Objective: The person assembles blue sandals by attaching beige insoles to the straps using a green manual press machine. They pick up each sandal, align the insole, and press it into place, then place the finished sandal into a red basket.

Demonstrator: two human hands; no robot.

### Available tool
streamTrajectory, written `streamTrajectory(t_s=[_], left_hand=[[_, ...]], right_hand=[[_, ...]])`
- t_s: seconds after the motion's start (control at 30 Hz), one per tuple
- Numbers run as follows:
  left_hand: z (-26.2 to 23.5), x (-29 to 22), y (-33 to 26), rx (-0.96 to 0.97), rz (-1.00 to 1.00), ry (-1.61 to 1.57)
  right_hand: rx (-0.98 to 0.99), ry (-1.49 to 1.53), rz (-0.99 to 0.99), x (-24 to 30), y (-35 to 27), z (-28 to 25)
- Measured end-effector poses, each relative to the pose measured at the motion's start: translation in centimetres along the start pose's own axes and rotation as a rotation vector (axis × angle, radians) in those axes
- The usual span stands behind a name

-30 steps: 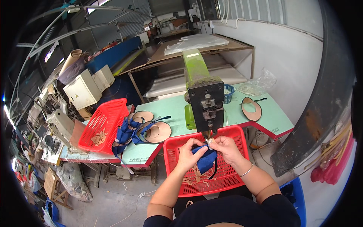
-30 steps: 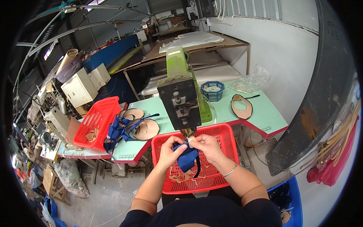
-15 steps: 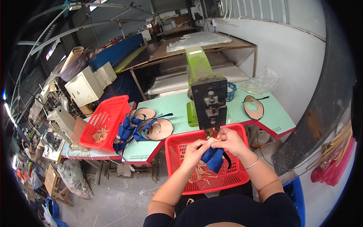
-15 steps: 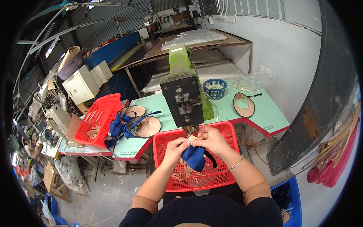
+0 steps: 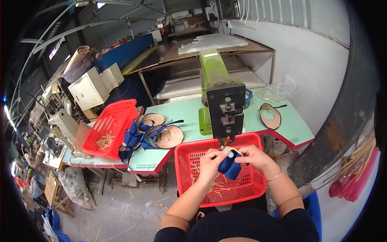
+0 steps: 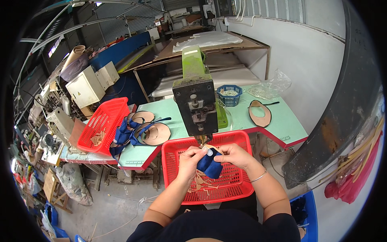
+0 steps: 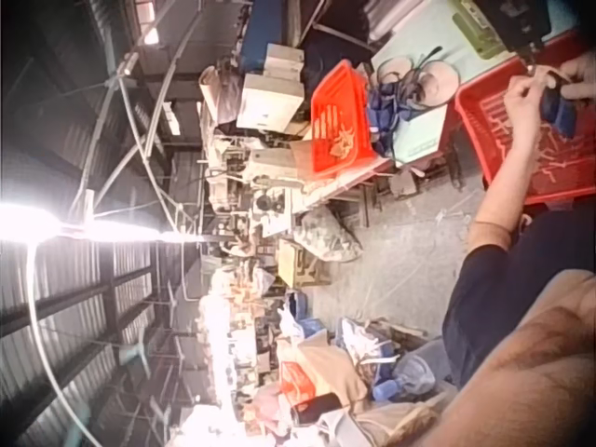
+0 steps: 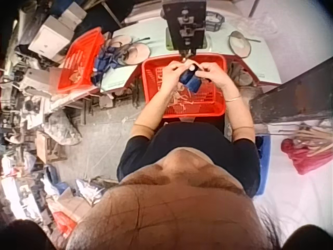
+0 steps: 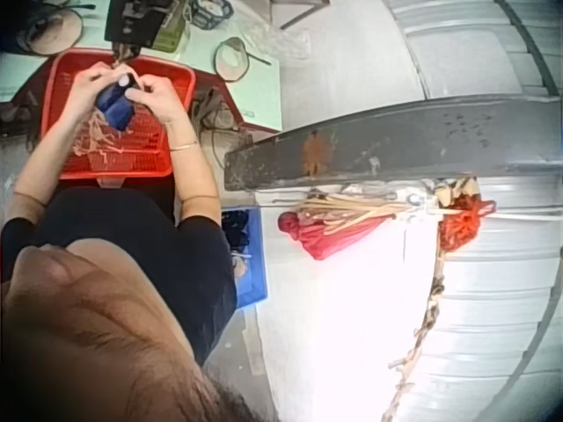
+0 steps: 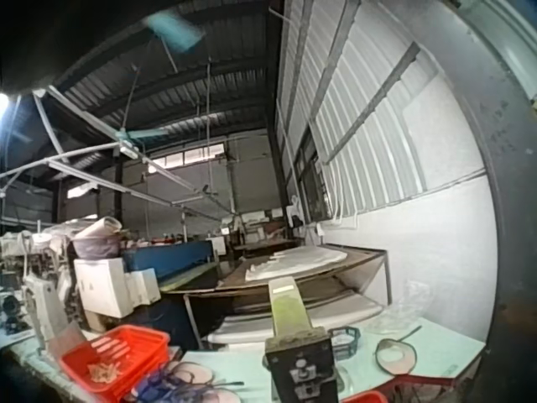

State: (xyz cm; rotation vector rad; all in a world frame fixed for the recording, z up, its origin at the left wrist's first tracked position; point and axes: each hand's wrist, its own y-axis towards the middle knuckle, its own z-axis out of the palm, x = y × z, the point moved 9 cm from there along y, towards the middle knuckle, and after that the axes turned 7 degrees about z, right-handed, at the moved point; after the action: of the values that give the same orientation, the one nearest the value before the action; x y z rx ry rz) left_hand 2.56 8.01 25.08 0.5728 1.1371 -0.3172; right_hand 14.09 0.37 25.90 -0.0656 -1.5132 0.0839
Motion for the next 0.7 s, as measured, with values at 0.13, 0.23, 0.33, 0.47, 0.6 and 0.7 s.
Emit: streamTrajectory(t_s=[0.13, 0.23, 0.33, 0.47, 0.6, 0.7], left_hand=[[-0.5, -1.4, 1.0, 0.034, 0.038, 0.13], [-0.2, -1.6, 1.8, 0.136, -0.023, 0.139], [-0.3, -1.2, 2.1, 0.172, -0.055, 0.154], [-0.4, -1.5, 2.2, 0.168, -0.032, 0.141], [-0.8, -1.0, 1.8, 0.123, 0.02, 0.115], [-0.4, -0.9, 1.0, 0.074, 0.043, 0.079]], right_hand=[[-0.02, 0.085, -0.018, -1.2, 0.4, 0.6], [0.001, 0.169, -0.024, -1.4, 0.6, 1.7], [0.003, 0.184, -0.049, -1.6, 0.7, 2.0], [-0.025, 0.179, -0.033, -1.6, 0.7, 1.9], [-0.01, 0.129, 0.0, -1.2, 0.5, 1.5], [-0.062, 0.087, -0.02, 0.2, 0.0, 0.0]])
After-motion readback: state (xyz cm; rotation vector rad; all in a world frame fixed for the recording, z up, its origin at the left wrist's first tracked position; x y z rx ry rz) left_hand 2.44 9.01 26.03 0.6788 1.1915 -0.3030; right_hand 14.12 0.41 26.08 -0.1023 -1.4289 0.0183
